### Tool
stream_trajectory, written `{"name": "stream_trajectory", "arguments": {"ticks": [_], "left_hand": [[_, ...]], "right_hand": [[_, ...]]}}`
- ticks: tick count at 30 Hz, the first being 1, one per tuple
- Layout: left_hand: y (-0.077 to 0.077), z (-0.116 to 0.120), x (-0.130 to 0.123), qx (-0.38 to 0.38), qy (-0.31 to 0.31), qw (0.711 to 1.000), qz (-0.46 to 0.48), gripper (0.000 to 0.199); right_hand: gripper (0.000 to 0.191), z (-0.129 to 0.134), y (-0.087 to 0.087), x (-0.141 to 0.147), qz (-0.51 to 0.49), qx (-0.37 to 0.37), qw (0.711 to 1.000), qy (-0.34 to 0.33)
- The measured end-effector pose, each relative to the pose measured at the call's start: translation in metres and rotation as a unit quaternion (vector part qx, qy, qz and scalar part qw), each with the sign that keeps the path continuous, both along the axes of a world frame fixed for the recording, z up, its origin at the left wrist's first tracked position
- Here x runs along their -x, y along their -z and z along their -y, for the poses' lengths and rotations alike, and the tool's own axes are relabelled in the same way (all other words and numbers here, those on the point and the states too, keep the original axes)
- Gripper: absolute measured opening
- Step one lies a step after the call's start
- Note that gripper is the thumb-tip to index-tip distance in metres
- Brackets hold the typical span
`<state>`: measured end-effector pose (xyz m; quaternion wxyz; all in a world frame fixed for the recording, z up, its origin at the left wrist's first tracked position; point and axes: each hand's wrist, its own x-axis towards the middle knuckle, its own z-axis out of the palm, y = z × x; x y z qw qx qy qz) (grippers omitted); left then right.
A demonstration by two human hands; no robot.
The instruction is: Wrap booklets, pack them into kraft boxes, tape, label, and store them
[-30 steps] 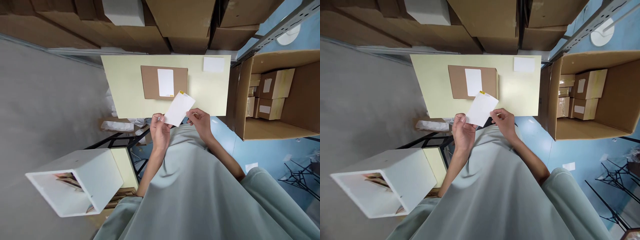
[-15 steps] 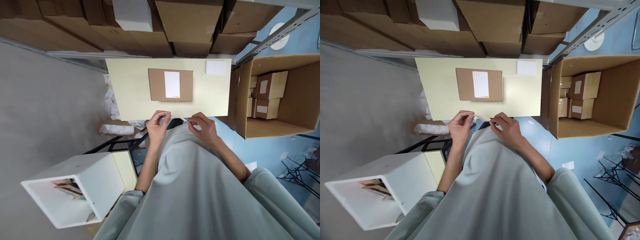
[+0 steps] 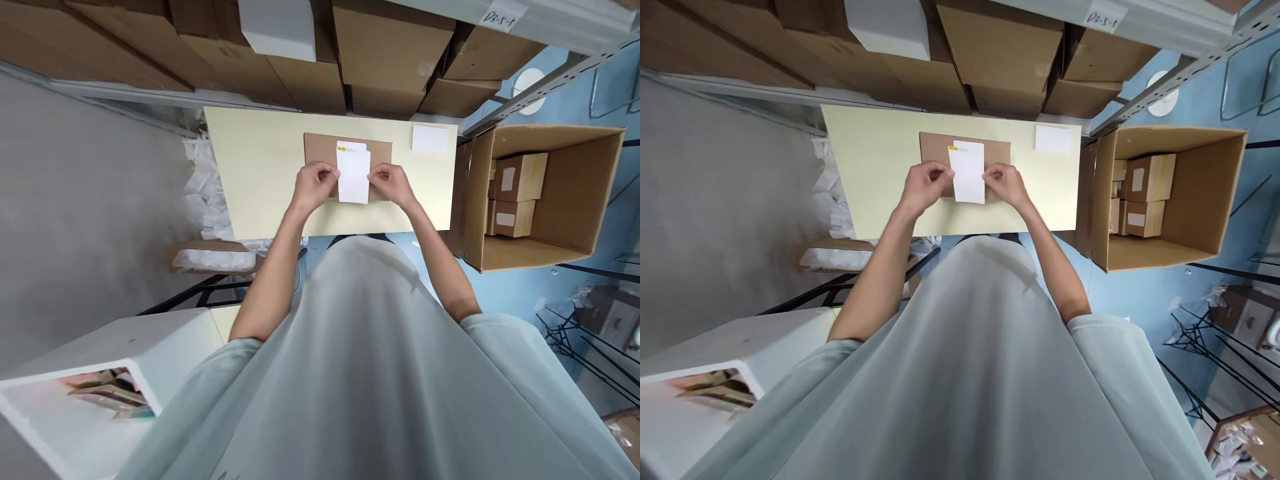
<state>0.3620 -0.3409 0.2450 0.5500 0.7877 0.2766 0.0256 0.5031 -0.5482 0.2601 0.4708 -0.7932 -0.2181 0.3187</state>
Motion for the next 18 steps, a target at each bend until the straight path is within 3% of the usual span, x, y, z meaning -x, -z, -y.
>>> {"name": "stream_trajectory", "arguments": {"ticks": [3,6,13,18], "left_hand": [[0.024,-0.009,-0.019,-0.014,-0.006,1.000,-0.012,0.007],[0.035,-0.010,-0.026,-0.005,-0.017,1.000,-0.011,0.006],[0.045,-0.011,-0.028,0.019,-0.031,0.999,0.008,0.007],[0.046,-0.011,-0.030,0.034,-0.036,0.999,0.003,0.008]], "right_hand": [[0.024,-0.013,0.020,-0.017,-0.016,0.025,1.000,0.002],[0.024,-0.016,0.027,-0.024,-0.026,0.036,0.999,-0.002],[0.029,-0.016,0.037,-0.026,-0.016,0.072,0.997,-0.004],[0.028,-0.019,0.035,-0.025,-0.003,0.103,0.995,-0.007]]}}
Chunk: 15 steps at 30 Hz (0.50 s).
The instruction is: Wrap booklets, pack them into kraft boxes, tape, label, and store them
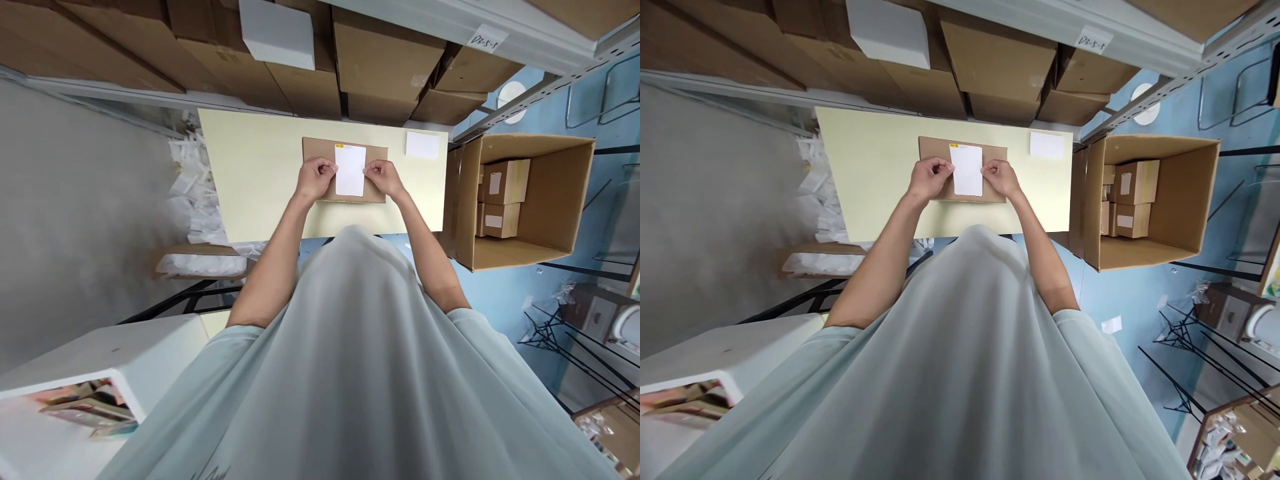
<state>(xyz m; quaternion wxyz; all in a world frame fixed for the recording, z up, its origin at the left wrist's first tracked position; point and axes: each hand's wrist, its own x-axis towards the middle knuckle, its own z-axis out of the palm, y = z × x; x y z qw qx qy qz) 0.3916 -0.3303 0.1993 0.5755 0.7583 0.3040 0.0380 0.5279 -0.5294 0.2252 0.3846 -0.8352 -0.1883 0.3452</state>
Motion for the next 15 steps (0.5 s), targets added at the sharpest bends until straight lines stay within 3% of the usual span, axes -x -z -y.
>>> {"name": "stream_trajectory", "arguments": {"ticks": [15], "left_hand": [[-0.001,0.003,0.001,-0.041,0.001,0.999,-0.009,0.006]], "right_hand": [[0.015,-0.003,-0.016,0.010,0.039,0.045,0.998,0.010]]}}
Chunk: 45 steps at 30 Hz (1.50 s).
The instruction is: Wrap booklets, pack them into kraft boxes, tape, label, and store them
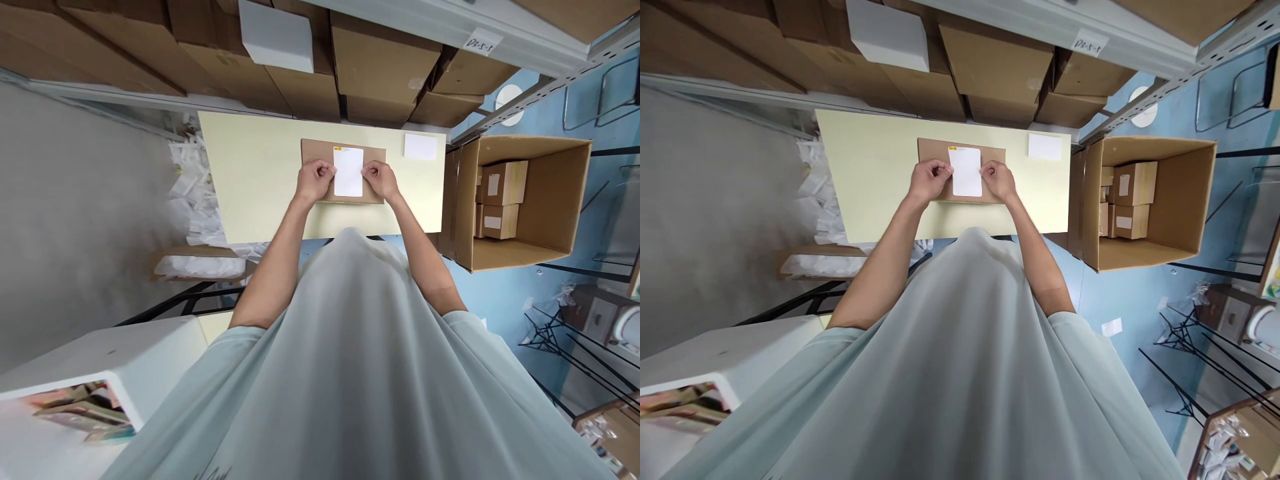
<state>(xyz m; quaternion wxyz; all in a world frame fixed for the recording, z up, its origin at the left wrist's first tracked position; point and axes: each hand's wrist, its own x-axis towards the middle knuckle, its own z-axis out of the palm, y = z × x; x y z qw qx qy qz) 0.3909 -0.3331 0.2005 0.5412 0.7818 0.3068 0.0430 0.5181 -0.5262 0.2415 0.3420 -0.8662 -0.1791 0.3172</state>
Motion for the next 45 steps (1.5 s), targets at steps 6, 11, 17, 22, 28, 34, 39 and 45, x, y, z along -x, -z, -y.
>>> {"name": "stream_trajectory", "arguments": {"ticks": [6,11,17,22,28,34,39,45], "left_hand": [[-0.001,0.001,0.000,-0.004,-0.001,1.000,-0.005,0.006],[-0.005,0.004,0.001,-0.017,-0.007,1.000,-0.010,0.005],[-0.013,0.007,0.002,-0.032,0.007,0.999,-0.030,0.008],[-0.023,0.011,0.004,-0.087,0.053,0.993,-0.057,0.045],[-0.032,0.011,0.002,-0.088,0.047,0.991,-0.094,0.032],[-0.040,0.016,-0.010,-0.116,0.017,0.978,-0.171,0.026],[-0.044,0.023,-0.020,-0.155,0.002,0.965,-0.209,0.036],[-0.038,0.014,-0.036,-0.164,-0.038,0.952,-0.255,0.052]], "right_hand": [[0.015,-0.001,-0.004,0.003,0.009,0.014,1.000,0.002],[0.015,-0.001,-0.007,0.005,0.017,0.022,1.000,-0.001],[0.013,-0.003,-0.013,0.010,0.021,0.040,0.999,-0.003],[0.038,-0.006,-0.018,0.015,0.049,0.073,0.995,-0.038],[0.020,-0.015,-0.025,0.017,0.040,0.110,0.993,-0.007],[0.026,-0.028,-0.024,0.016,0.045,0.158,0.986,0.037],[0.044,-0.037,-0.024,0.015,0.057,0.185,0.980,0.051],[0.056,-0.046,-0.022,0.004,0.037,0.204,0.973,0.099]]}}
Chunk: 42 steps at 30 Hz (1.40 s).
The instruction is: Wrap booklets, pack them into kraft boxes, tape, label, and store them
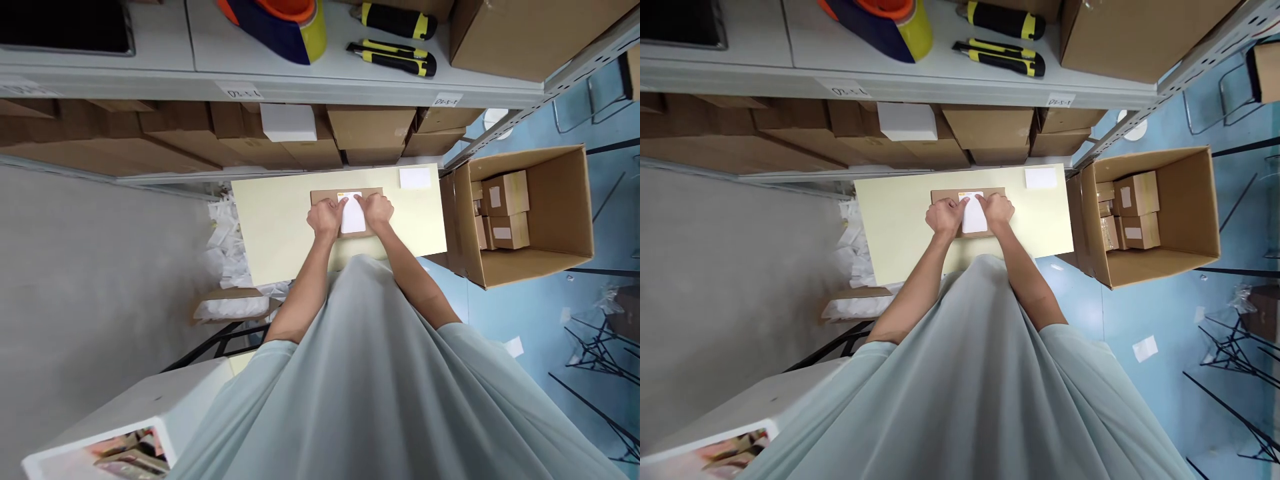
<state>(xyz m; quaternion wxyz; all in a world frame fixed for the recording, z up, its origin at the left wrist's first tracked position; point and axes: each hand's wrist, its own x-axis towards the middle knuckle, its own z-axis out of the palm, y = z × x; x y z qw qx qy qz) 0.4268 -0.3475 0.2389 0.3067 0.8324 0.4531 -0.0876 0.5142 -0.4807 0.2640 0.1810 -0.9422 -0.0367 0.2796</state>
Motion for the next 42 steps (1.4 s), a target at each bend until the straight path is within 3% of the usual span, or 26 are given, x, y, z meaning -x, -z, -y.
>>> {"name": "stream_trajectory", "arguments": {"ticks": [5,8,11,14,18,20,26,30,34,37,42], "left_hand": [[0.005,-0.008,-0.006,-0.008,0.000,1.000,-0.008,0.057],[0.000,-0.009,-0.003,-0.017,0.024,0.999,-0.016,0.055],[-0.009,-0.005,0.003,-0.020,0.065,0.998,-0.004,0.042],[-0.014,0.008,0.013,-0.043,0.110,0.992,0.034,0.043],[-0.005,0.029,0.033,-0.090,0.281,0.951,0.089,0.062],[0.005,0.030,0.044,-0.091,0.336,0.932,0.099,0.065],[0.021,-0.015,0.056,-0.093,0.412,0.903,0.083,0.086],[0.027,-0.040,0.037,-0.085,0.479,0.872,0.063,0.113],[0.033,-0.046,0.016,-0.072,0.499,0.864,0.020,0.140],[0.031,-0.047,0.016,-0.077,0.491,0.868,0.022,0.132],[0.020,-0.039,0.048,-0.105,0.470,0.872,0.086,0.081]], "right_hand": [[0.054,-0.002,-0.001,-0.004,-0.006,-0.004,1.000,0.026],[0.050,0.001,-0.006,0.002,0.004,0.002,1.000,0.005],[0.040,0.004,-0.009,0.012,0.021,-0.003,0.999,-0.030],[0.043,0.004,-0.004,0.026,0.082,-0.015,0.991,-0.108],[0.062,0.010,0.017,0.042,0.165,-0.073,0.946,-0.269],[0.066,0.018,0.028,0.046,0.159,-0.099,0.932,-0.311],[0.081,0.039,0.046,0.036,0.152,-0.102,0.914,-0.361],[0.098,0.039,0.056,0.025,0.143,-0.087,0.903,-0.397],[0.103,0.040,0.061,0.011,0.139,-0.076,0.885,-0.437],[0.100,0.047,0.055,0.004,0.150,-0.065,0.871,-0.463],[0.074,0.057,0.046,0.025,0.178,-0.033,0.889,-0.420]]}}
